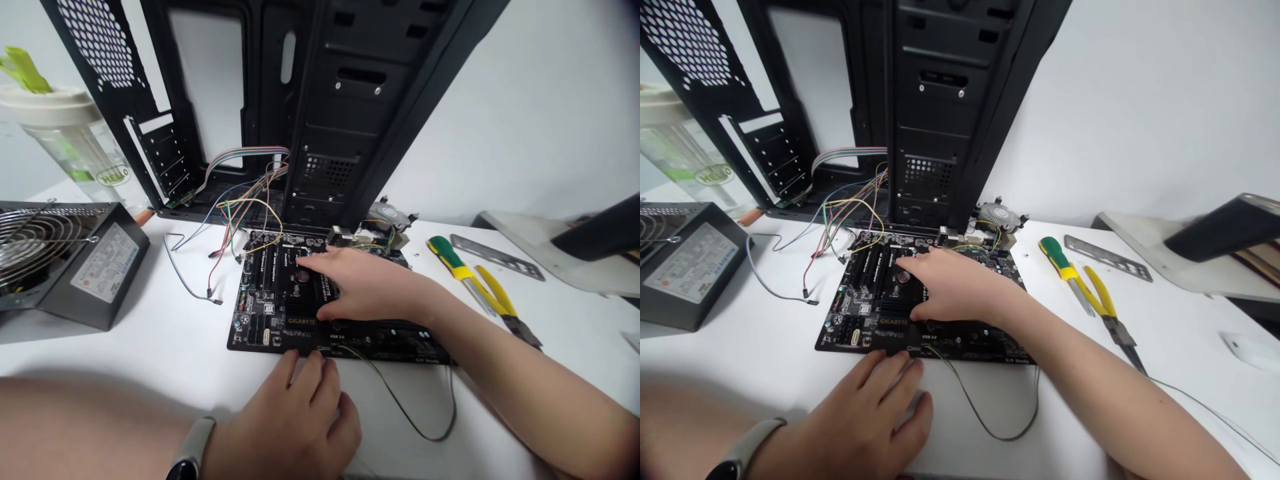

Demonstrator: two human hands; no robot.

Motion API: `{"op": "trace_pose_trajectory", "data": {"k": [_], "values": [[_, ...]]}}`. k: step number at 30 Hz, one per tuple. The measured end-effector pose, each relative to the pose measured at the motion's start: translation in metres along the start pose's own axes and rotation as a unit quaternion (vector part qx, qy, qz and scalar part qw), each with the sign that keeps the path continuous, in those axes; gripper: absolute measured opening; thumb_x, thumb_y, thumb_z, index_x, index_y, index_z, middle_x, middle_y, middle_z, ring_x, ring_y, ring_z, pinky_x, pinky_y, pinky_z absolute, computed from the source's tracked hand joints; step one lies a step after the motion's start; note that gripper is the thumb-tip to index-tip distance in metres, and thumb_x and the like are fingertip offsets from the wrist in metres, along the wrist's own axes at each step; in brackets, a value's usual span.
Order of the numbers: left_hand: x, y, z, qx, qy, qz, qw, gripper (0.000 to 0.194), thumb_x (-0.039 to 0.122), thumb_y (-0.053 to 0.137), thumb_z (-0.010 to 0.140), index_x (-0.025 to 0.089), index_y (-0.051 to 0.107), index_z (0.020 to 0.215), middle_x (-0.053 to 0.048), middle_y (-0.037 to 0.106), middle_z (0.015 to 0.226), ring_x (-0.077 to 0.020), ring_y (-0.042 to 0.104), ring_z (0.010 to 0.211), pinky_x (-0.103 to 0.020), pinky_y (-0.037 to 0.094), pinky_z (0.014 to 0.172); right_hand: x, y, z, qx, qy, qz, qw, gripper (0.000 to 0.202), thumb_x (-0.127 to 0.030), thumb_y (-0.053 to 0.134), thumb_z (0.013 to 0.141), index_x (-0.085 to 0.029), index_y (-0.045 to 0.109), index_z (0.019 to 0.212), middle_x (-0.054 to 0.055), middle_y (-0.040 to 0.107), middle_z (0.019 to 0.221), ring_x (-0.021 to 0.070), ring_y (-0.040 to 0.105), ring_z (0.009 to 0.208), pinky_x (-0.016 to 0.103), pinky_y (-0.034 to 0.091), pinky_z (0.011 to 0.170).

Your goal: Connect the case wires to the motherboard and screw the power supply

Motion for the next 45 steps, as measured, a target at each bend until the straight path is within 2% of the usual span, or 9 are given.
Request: {"op": "trace_pose_trajectory", "data": {"k": [6,10,13,18,21,34,41,45], "values": [[0.002,0.005,-0.001,-0.015,0.004,0.005,1.000,0.048,0.059,0.052,0.087,0.015,0.057,0.105,-0.016,0.065,0.110,-0.0323,0.056,0.100,-0.047,0.039,0.086,0.000,-0.005,0.001,0.010,-0.003,0.006,1.000,0.075,-0.032,0.079,0.065,-0.018,0.056,0.136,0.013,0.067,0.122,0.0341,0.064,0.110,0.044,0.051,0.092],[0.003,0.011,-0.003,-0.035,0.010,-0.002,0.999,0.053,0.060,0.055,0.084,0.014,0.056,0.109,-0.018,0.064,0.113,-0.0341,0.055,0.104,-0.048,0.040,0.087,-0.001,-0.004,0.002,0.004,-0.010,-0.001,1.000,0.072,-0.033,0.077,0.067,-0.018,0.057,0.135,0.012,0.066,0.126,0.0338,0.062,0.113,0.044,0.050,0.095],[0.004,0.015,-0.002,-0.071,0.019,-0.007,0.997,0.055,0.060,0.054,0.085,0.013,0.055,0.112,-0.019,0.063,0.114,-0.0344,0.055,0.105,-0.049,0.041,0.088,-0.001,-0.005,0.001,0.000,-0.006,-0.013,1.000,0.071,-0.034,0.076,0.068,-0.017,0.058,0.134,0.011,0.064,0.129,0.0334,0.061,0.116,0.044,0.049,0.098],[0.002,0.007,0.003,-0.088,0.016,-0.008,0.996,0.051,0.058,0.055,0.086,0.014,0.057,0.111,-0.017,0.066,0.111,-0.0318,0.057,0.104,-0.046,0.045,0.087,-0.002,-0.004,0.000,-0.014,-0.006,-0.017,1.000,0.069,-0.036,0.073,0.071,-0.016,0.057,0.134,0.012,0.062,0.132,0.0320,0.060,0.119,0.043,0.049,0.098],[0.001,0.005,0.005,-0.113,0.015,-0.001,0.993,0.054,0.059,0.057,0.085,0.013,0.056,0.114,-0.017,0.066,0.114,-0.0318,0.060,0.103,-0.045,0.046,0.087,-0.005,-0.004,0.000,-0.017,-0.010,-0.015,1.000,0.061,-0.036,0.073,0.071,-0.017,0.062,0.128,0.012,0.064,0.129,0.0323,0.061,0.116,0.043,0.051,0.095],[-0.001,-0.002,0.009,-0.094,0.007,-0.005,0.996,0.054,0.059,0.062,0.080,0.013,0.059,0.109,-0.018,0.069,0.111,-0.0325,0.064,0.100,-0.044,0.050,0.083,-0.004,-0.003,0.000,-0.014,-0.026,0.004,1.000,0.062,-0.037,0.075,0.071,-0.013,0.063,0.126,0.013,0.064,0.127,0.0307,0.060,0.116,0.041,0.047,0.099],[-0.004,0.004,0.011,-0.165,-0.014,-0.047,0.985,0.056,0.057,0.060,0.082,0.013,0.059,0.116,-0.019,0.065,0.118,-0.0354,0.061,0.104,-0.048,0.050,0.085,-0.003,-0.002,0.000,-0.012,-0.025,0.010,1.000,0.062,-0.038,0.074,0.073,-0.013,0.061,0.128,0.013,0.060,0.134,0.0306,0.057,0.121,0.042,0.045,0.104],[-0.007,0.002,0.011,-0.190,-0.024,-0.062,0.979,0.055,0.059,0.057,0.083,0.012,0.061,0.111,-0.017,0.065,0.114,-0.0332,0.061,0.100,-0.046,0.051,0.082,-0.002,-0.005,-0.006,-0.013,-0.027,0.014,0.999,0.062,-0.039,0.069,0.078,-0.013,0.057,0.133,0.013,0.057,0.138,0.0299,0.054,0.126,0.043,0.044,0.105]]}}
Point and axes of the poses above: each hand's wrist, its own z-axis towards the middle knuckle, its own y-axis out of the palm, x = y × z, the point moved 10 cm from there along z, towards the middle knuckle
